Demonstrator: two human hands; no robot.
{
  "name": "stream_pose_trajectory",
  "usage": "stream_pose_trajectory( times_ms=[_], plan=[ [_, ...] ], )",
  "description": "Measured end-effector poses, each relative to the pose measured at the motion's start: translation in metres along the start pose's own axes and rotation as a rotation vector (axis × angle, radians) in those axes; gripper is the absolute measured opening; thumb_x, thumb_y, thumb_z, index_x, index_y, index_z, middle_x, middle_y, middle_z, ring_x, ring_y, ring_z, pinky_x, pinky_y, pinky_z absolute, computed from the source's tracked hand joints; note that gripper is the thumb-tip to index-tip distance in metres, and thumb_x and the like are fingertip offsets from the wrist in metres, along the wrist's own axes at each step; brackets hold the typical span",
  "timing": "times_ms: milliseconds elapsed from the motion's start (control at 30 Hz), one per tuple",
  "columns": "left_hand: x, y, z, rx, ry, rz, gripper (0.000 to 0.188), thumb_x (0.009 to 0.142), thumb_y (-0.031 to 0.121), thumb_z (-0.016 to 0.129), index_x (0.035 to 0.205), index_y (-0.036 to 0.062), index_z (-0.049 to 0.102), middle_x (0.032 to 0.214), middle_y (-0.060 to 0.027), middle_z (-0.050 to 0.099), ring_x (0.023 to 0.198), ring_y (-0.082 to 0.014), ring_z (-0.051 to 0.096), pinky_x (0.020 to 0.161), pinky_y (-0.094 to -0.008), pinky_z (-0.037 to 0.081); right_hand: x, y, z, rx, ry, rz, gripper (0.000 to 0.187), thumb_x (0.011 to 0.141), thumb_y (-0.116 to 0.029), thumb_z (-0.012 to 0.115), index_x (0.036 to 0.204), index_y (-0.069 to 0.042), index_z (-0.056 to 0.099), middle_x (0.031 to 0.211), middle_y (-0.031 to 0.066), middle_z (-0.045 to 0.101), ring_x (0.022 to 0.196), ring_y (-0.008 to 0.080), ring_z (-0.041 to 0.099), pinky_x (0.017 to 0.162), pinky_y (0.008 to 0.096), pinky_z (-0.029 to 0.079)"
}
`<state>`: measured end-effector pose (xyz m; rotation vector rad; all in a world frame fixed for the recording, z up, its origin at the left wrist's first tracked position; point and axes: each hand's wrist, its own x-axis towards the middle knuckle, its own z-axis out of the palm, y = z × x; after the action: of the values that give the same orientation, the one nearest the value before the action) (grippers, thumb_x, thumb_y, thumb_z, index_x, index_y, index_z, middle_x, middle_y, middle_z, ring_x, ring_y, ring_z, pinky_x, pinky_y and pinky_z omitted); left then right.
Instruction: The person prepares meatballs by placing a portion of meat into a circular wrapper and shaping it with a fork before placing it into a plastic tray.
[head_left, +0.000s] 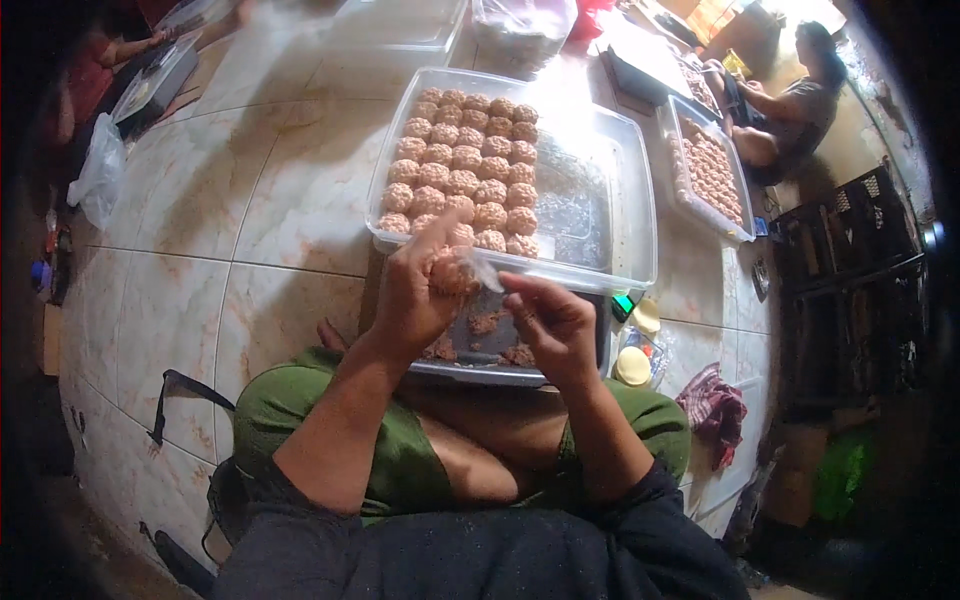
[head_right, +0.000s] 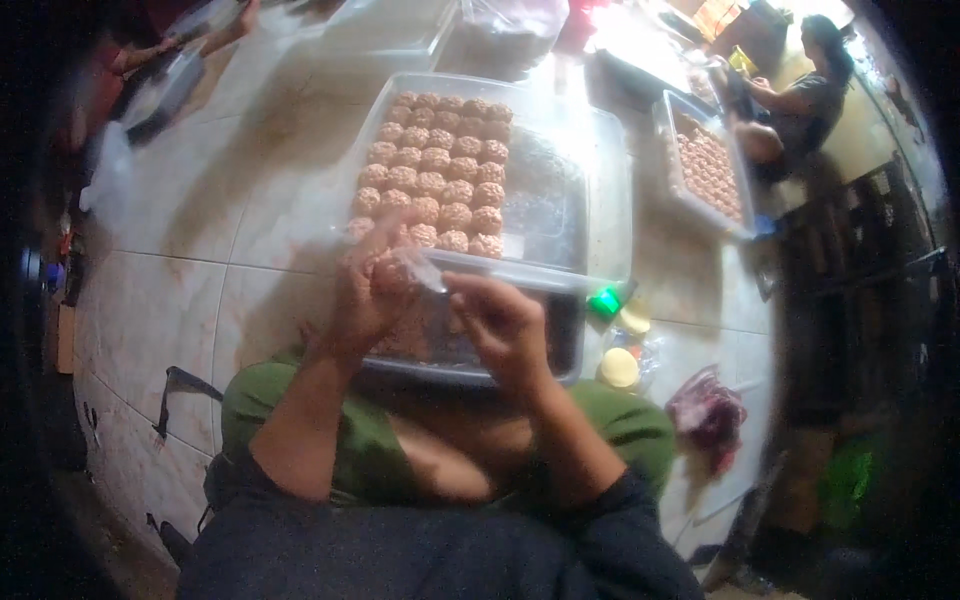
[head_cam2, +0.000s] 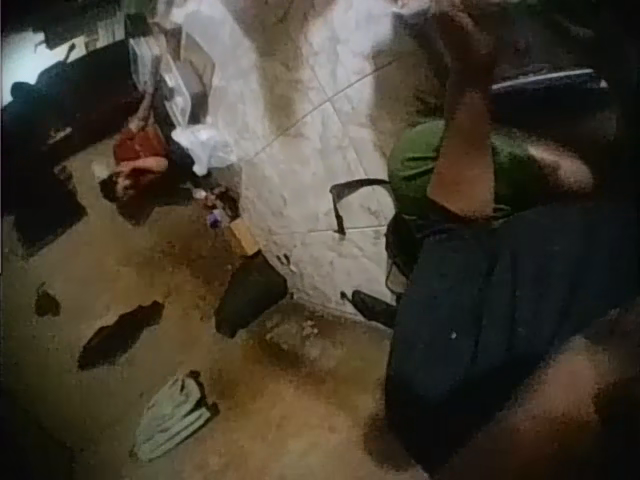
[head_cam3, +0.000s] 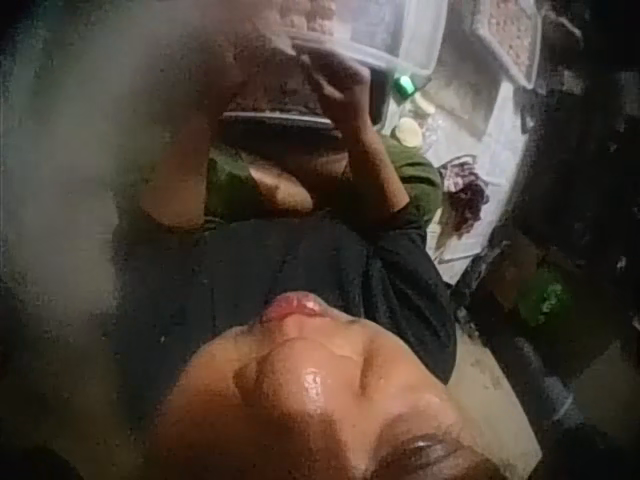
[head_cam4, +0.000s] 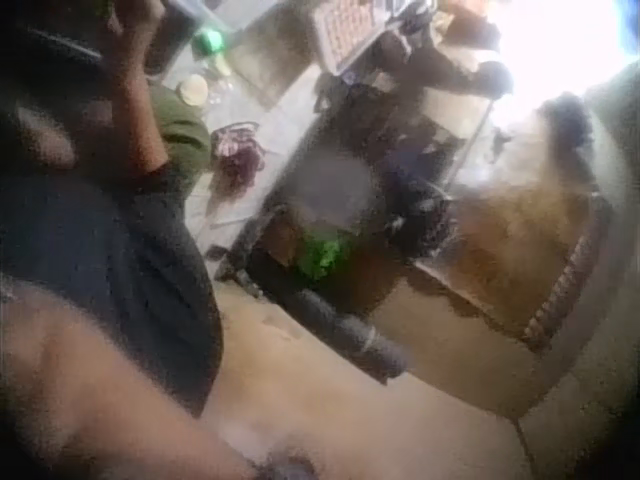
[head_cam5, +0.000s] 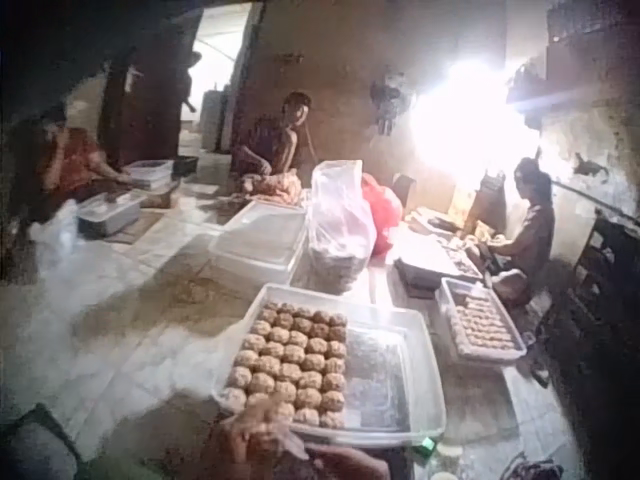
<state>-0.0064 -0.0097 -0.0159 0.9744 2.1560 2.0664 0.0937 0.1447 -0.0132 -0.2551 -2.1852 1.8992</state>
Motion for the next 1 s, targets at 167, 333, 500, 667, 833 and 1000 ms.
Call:
stream_pose_trajectory(
  times_ms=[167,333,500,667,833,1000],
  plan=[
    [0.0,-0.009,-0.001,0.028,0.011,0.062,0.018,0.077,0.005,0.069,0.093,0.0018,0.062,0.085,-0.0057,0.062,0.079,-0.0122,0.06,0.068,-0.0264,0.048,0.003,0.004,0.001,-0.137,-0.052,-0.235,0.022,0.086,0.002,0.061,0.108,0.001,0.065,0.087,0.0017,0.065,0.077,0.0046,0.057,0.067,0.0187,0.045],
    [-0.002,-0.003,0.002,-0.094,-0.039,-0.204,0.021,0.072,0.0,0.07,0.09,0.0044,0.059,0.08,-0.0036,0.062,0.076,-0.0066,0.057,0.065,-0.0242,0.047,0.005,-0.011,-0.007,-0.276,0.092,-0.318,0.016,0.083,0.004,0.064,0.098,0.001,0.067,0.086,0.0064,0.067,0.077,0.0074,0.06,0.067,0.0203,0.048],
    [-0.002,-0.006,0.007,-0.074,0.003,-0.09,0.023,0.072,-0.003,0.068,0.091,0.0058,0.06,0.075,-0.0016,0.059,0.068,-0.0041,0.053,0.059,-0.0232,0.045,0.011,-0.019,-0.004,-0.397,-0.017,-0.519,0.015,0.078,0.003,0.067,0.093,0.001,0.068,0.08,0.0112,0.066,0.068,0.0119,0.062,0.058,0.0218,0.046],
    [-0.002,0.002,0.003,0.037,-0.069,-0.298,0.025,0.07,-0.003,0.068,0.092,0.0057,0.06,0.078,-0.003,0.06,0.074,-0.0082,0.056,0.065,-0.0251,0.046,0.012,-0.021,-0.018,-0.357,0.096,-0.532,0.01,0.079,0.001,0.068,0.088,0.0,0.068,0.081,0.0116,0.066,0.068,0.0131,0.063,0.059,0.0236,0.047],
    [-0.002,0.007,-0.002,0.054,-0.028,-0.081,0.023,0.072,0.0,0.069,0.093,0.0048,0.06,0.08,-0.0035,0.06,0.077,-0.0095,0.056,0.068,-0.0275,0.047,0.012,-0.012,-0.013,-0.307,0.045,-0.397,0.009,0.081,-0.001,0.067,0.09,0.0,0.068,0.084,0.0078,0.067,0.071,0.0098,0.061,0.059,0.0235,0.048],
    [0.0,0.008,0.002,-0.06,-0.074,-0.13,0.022,0.074,-0.003,0.067,0.093,0.0044,0.06,0.084,0.0008,0.061,0.078,-0.0058,0.056,0.068,-0.0222,0.047,0.011,-0.014,-0.018,-0.315,0.018,-0.412,0.009,0.08,-0.005,0.068,0.088,-0.004,0.069,0.077,0.0117,0.067,0.066,0.0205,0.064,0.06,0.0312,0.051]
  ],
)
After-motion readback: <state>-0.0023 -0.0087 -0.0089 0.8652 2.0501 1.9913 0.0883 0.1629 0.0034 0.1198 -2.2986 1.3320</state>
